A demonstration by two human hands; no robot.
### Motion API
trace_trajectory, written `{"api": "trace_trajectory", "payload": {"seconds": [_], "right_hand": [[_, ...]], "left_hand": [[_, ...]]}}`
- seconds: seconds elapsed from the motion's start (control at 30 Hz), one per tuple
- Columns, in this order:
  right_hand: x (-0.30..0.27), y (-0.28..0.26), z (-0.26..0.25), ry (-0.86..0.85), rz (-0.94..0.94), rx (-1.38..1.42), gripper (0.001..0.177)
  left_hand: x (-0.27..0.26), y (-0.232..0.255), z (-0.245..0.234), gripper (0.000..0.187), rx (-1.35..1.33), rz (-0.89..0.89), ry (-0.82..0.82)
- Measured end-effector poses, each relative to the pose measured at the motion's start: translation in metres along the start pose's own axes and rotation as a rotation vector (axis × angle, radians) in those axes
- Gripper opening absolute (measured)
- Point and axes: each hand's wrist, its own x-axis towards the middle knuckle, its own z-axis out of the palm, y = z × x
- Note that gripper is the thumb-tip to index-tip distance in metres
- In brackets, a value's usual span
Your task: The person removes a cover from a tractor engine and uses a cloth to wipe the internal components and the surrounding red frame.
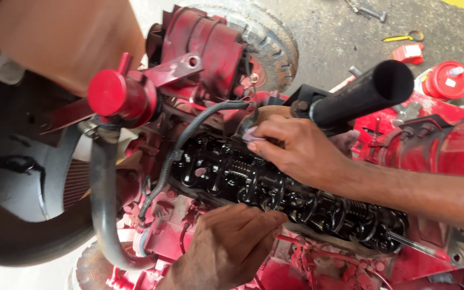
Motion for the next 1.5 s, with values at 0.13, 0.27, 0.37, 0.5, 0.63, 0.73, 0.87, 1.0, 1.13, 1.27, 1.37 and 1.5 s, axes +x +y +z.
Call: {"api": "trace_trajectory", "payload": {"seconds": [0.13, 0.27, 0.37, 0.5, 0.63, 0.73, 0.87, 1.0, 1.13, 1.27, 1.37, 1.5], "right_hand": [[0.021, 0.025, 0.033, 0.023, -0.325, -0.053, 0.025], [0.037, 0.020, 0.043, -0.115, -0.301, -0.222, 0.030], [0.050, 0.024, 0.048, -0.331, -0.189, -0.463, 0.043], [0.060, 0.063, 0.057, -0.473, -0.447, -0.600, 0.043], [0.061, 0.060, 0.055, -0.517, -0.488, -0.622, 0.046], [0.053, 0.043, 0.051, -0.536, -0.373, -0.684, 0.049], [0.051, 0.061, 0.050, -0.465, -0.581, -0.747, 0.038], [0.047, 0.061, 0.049, -0.393, -0.495, -0.547, 0.029], [0.045, 0.053, 0.036, -0.448, -0.235, -0.368, 0.017], [0.051, 0.053, 0.043, -0.423, -0.135, -0.326, 0.018], [0.057, 0.072, 0.056, -0.335, -0.468, -0.605, 0.016], [0.049, 0.068, 0.043, -0.301, -0.635, -0.720, 0.016]], "left_hand": [[-0.003, -0.001, 0.000, 0.024, 0.002, 0.002, 0.016], [-0.003, -0.002, -0.003, 0.025, 0.003, 0.001, 0.016], [-0.004, -0.002, -0.003, 0.025, -0.012, -0.003, -0.012], [-0.004, -0.001, -0.004, 0.024, -0.007, -0.015, -0.032], [-0.004, -0.002, -0.004, 0.024, 0.000, -0.029, -0.062], [-0.005, -0.002, -0.003, 0.023, 0.013, -0.028, -0.068], [-0.004, -0.003, -0.003, 0.022, 0.020, -0.019, -0.069], [-0.003, -0.003, -0.003, 0.020, 0.035, -0.024, -0.078], [-0.002, -0.003, -0.003, 0.018, 0.032, -0.025, -0.074], [-0.002, -0.004, -0.002, 0.019, 0.039, -0.018, -0.075], [-0.001, -0.003, -0.001, 0.020, 0.045, -0.018, -0.069], [0.000, -0.003, -0.001, 0.021, 0.033, -0.021, -0.067]]}}
